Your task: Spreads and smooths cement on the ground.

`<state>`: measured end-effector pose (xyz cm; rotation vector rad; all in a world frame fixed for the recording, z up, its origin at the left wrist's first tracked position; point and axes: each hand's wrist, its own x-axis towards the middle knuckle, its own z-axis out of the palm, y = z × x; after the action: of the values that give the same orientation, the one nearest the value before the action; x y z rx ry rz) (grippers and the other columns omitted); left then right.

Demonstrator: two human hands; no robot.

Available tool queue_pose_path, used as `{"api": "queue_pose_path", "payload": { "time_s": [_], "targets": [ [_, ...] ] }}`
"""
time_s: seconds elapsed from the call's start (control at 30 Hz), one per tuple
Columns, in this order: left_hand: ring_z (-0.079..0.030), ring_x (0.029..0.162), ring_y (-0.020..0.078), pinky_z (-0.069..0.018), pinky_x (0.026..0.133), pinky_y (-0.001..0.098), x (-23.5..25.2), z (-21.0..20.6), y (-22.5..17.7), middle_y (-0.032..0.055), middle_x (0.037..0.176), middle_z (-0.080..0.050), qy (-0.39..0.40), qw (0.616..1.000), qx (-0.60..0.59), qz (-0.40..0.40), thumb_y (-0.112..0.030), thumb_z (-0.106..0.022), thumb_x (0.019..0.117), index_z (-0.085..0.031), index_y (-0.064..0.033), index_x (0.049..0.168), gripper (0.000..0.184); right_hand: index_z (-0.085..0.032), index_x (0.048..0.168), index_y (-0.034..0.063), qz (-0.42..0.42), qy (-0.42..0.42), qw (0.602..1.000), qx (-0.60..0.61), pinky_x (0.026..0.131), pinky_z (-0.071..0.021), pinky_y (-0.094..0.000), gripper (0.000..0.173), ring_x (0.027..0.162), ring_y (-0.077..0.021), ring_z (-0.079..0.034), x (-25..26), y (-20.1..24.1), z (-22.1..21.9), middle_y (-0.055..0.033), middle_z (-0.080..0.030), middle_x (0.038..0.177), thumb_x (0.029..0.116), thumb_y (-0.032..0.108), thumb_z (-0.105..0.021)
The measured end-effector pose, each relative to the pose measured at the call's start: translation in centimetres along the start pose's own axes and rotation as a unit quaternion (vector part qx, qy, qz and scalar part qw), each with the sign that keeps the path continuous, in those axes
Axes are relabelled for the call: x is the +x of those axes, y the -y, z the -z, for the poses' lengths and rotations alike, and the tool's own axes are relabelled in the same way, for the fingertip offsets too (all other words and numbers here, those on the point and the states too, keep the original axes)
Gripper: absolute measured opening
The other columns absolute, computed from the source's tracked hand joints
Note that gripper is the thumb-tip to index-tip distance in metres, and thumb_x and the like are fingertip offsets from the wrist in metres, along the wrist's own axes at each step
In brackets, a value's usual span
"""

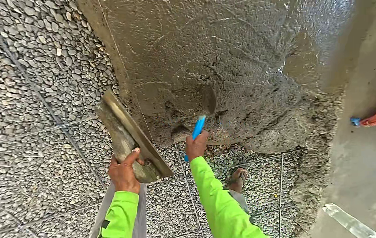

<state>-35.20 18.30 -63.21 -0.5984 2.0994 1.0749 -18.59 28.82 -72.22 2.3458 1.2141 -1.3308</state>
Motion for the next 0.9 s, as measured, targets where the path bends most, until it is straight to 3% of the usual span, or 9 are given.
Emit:
{"api": "queue_pose_path", "payload": {
  "time_s": [0.23, 0.4, 0.53, 0.63, 0.77, 0.9],
  "targets": [
    [-0.063, 0.052, 0.0216, -0.0589, 0.051, 0.0366, 0.3, 0.2, -0.3, 0.0121, 0.073, -0.065, -0.005, 1.0, -0.01, 0.005, -0.006, -0.078, 0.0847, -0.055, 0.0031, 0.125, 0.048, -0.045, 0.141, 0.0014, 0.062, 0.093, 0.993, -0.038, 0.079, -0.0596, -0.0486, 0.051, 0.088, -0.0289, -0.072, -3.3, 0.3, -1.8, -0.0172, -0.069, 0.102, 0.0962, 0.016, -0.066],
    [-0.062, 0.051, 0.0195, -0.0583, 0.05, 0.0354, 0.3, 0.1, -0.2, 0.0104, 0.073, -0.063, -0.001, 1.0, -0.015, 0.002, -0.005, -0.077, 0.0852, -0.054, 0.002, 0.129, 0.051, -0.045, 0.142, 0.0006, 0.074, 0.054, 0.996, 0.003, 0.076, -0.0599, -0.0462, 0.052, 0.084, -0.0276, -0.071, -1.0, 1.9, 0.9, -0.0173, -0.069, 0.102, 0.0976, 0.017, -0.066],
    [-0.062, 0.05, 0.0173, -0.0583, 0.049, 0.0344, 0.0, -0.1, 0.0, 0.0068, 0.069, -0.063, 0.005, 1.0, -0.005, -0.012, -0.007, -0.076, 0.0861, -0.055, 0.0017, 0.124, 0.044, -0.045, 0.14, 0.003, 0.04, 0.179, 0.975, 0.126, 0.057, -0.0591, -0.0413, 0.049, 0.062, -0.0243, -0.066, 2.4, 3.1, 3.4, -0.0164, -0.066, 0.09, 0.0988, 0.02, -0.066],
    [-0.062, 0.053, 0.0151, -0.059, 0.052, 0.0331, -0.5, -0.4, 0.5, 0.003, 0.072, -0.062, 0.033, 0.999, 0.016, -0.026, -0.008, -0.074, 0.0879, -0.052, 0.0002, 0.126, 0.045, -0.048, 0.142, 0.0059, 0.011, 0.241, 0.956, 0.169, 0.056, -0.0579, -0.038, 0.049, 0.061, -0.0229, -0.064, 4.3, 3.4, 6.7, -0.0166, -0.067, 0.092, 0.0991, 0.018, -0.068],
    [-0.063, 0.053, 0.0143, -0.0594, 0.052, 0.0331, -0.9, -1.1, 0.8, 0.0006, 0.069, -0.061, 0.054, 0.997, 0.037, -0.029, -0.01, -0.073, 0.0897, -0.049, -0.0032, 0.126, 0.044, -0.05, 0.141, 0.0081, -0.009, 0.216, 0.963, 0.164, 0.056, -0.0554, -0.034, 0.047, 0.062, -0.0193, -0.062, 7.8, 2.4, 12.5, -0.0125, -0.065, 0.09, 0.0995, 0.021, -0.067],
    [-0.062, 0.054, 0.0152, -0.0597, 0.054, 0.0346, -0.9, -1.3, 1.1, 0.0014, 0.07, -0.059, 0.065, 0.996, 0.051, -0.035, -0.012, -0.074, 0.0896, -0.047, -0.0026, 0.129, 0.048, -0.051, 0.141, 0.0083, -0.014, 0.135, 0.977, 0.166, 0.053, -0.0556, -0.0393, 0.051, 0.06, -0.0228, -0.061, 11.8, -0.2, 18.4, -0.0142, -0.066, 0.093, 0.0959, 0.019, -0.07]
  ]
}}
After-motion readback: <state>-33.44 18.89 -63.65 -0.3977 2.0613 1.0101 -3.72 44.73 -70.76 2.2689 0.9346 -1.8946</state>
